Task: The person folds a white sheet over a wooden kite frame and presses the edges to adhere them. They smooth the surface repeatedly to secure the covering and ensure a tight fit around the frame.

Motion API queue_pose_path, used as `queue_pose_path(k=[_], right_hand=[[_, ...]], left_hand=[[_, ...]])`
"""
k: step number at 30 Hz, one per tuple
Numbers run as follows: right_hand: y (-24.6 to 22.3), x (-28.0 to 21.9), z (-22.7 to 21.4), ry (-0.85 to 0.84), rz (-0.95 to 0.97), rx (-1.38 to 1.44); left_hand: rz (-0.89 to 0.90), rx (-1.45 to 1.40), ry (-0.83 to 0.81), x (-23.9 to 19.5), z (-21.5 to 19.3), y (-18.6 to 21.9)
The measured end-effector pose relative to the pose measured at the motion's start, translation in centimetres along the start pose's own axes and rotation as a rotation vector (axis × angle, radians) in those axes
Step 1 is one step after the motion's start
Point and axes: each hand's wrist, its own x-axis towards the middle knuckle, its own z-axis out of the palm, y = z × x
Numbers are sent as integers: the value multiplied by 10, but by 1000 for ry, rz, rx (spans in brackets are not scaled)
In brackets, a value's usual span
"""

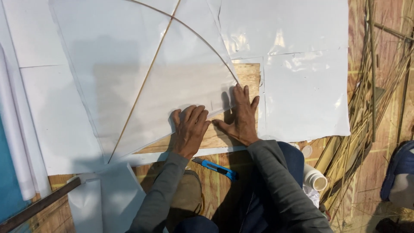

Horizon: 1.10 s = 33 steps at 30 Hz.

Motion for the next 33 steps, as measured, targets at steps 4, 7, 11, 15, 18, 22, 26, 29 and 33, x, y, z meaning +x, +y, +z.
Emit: queue_pose_path(k=[4, 7, 11, 15, 18, 22, 26, 29, 33], right_hand=[[5, 2, -1, 29, 25, 4], [11, 5, -8, 66, 57, 52], [14, 6, -18, 119, 116, 86], [42, 3, -16, 150, 149, 85], [37, 5, -25, 173, 195, 115], [34, 9, -32, 184, 199, 121], [37, 11, -35, 192, 239, 100], [39, 10, -37, 201, 267, 110], [34, 13, -39, 214, 340, 160]], left_hand=[[-19, 22, 1, 5, -11, 12], [-36, 32, 25, 5, -9, 14], [-71, 40, 62, 2, 5, 9], [-129, -16, 111, 4, 4, 12], [-138, -62, 111, 5, 2, 12], [-161, -59, 128, 5, 7, 11], [-171, -51, 110, 6, 4, 14], [-196, -58, 125, 5, 7, 14], [-223, -102, 146, 6, 11, 13]])
